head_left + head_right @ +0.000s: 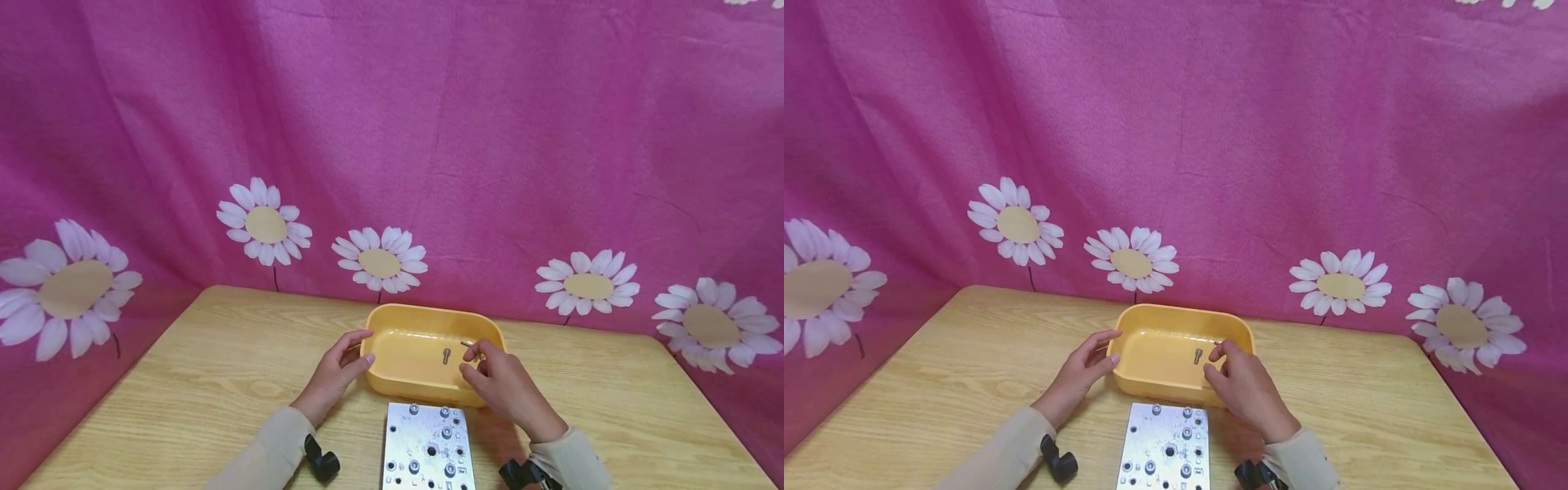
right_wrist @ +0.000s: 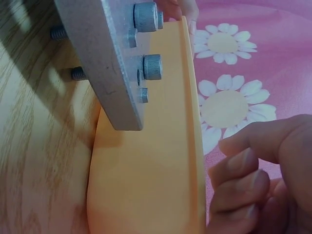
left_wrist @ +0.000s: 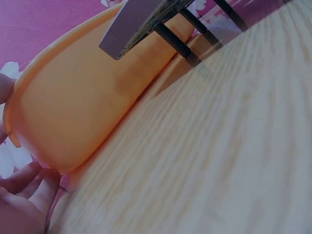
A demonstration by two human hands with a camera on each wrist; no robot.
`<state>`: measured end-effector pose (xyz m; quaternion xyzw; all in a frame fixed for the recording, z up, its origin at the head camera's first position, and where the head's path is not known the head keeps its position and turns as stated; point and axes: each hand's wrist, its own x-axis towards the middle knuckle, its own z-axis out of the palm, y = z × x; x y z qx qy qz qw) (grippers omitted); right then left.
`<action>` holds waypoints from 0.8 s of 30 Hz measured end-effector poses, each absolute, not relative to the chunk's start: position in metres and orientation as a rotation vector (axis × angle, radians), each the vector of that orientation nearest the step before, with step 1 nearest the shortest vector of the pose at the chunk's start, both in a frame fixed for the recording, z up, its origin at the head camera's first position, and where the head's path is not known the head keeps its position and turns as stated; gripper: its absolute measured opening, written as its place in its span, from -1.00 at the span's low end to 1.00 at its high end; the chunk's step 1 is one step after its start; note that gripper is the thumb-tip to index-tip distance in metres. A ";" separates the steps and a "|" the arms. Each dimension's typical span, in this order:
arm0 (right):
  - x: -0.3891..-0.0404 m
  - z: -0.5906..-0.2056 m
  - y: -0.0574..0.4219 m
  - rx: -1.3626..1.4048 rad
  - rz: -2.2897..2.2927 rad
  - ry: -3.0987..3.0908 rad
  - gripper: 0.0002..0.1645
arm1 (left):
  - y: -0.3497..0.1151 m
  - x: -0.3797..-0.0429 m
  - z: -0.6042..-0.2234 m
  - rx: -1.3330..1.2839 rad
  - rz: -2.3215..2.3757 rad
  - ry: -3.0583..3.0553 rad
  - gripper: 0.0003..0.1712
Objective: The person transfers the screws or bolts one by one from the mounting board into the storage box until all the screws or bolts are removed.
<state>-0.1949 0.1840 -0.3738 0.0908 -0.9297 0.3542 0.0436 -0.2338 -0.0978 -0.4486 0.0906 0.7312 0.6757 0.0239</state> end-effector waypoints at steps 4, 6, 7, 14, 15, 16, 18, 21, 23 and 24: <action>-0.195 -0.373 0.184 0.303 1.099 -2.846 -0.82 | -0.099 -0.235 -0.449 0.276 2.108 2.256 -0.52; -0.194 -0.373 0.183 0.320 1.115 -2.848 -0.82 | -0.099 -0.235 -0.449 0.279 2.122 2.248 -0.52; -0.193 -0.373 0.183 0.327 1.124 -2.851 -0.81 | -0.099 -0.235 -0.450 0.277 2.128 2.244 -0.53; -0.193 -0.372 0.182 0.372 1.138 -2.876 -0.82 | -0.100 -0.235 -0.451 0.258 2.160 2.244 -0.57; -0.193 -0.371 0.183 0.385 1.128 -2.876 -0.83 | -0.100 -0.235 -0.452 0.260 2.167 2.243 -0.57; -0.192 -0.370 0.184 0.402 1.120 -2.873 -0.84 | -0.100 -0.235 -0.452 0.267 2.174 2.241 -0.57; -0.191 -0.367 0.188 0.427 1.096 -2.864 -0.84 | -0.099 -0.234 -0.451 0.281 2.184 2.243 -0.55; -0.190 -0.362 0.196 0.424 1.029 -2.844 -0.81 | -0.098 -0.234 -0.451 0.310 2.171 2.270 -0.49; -0.189 -0.358 0.202 0.418 0.961 -2.829 -0.73 | -0.098 -0.233 -0.449 0.330 2.113 2.348 -0.45; -0.188 -0.357 0.205 0.415 0.921 -2.813 -0.69 | -0.099 -0.232 -0.448 0.348 2.068 2.402 -0.44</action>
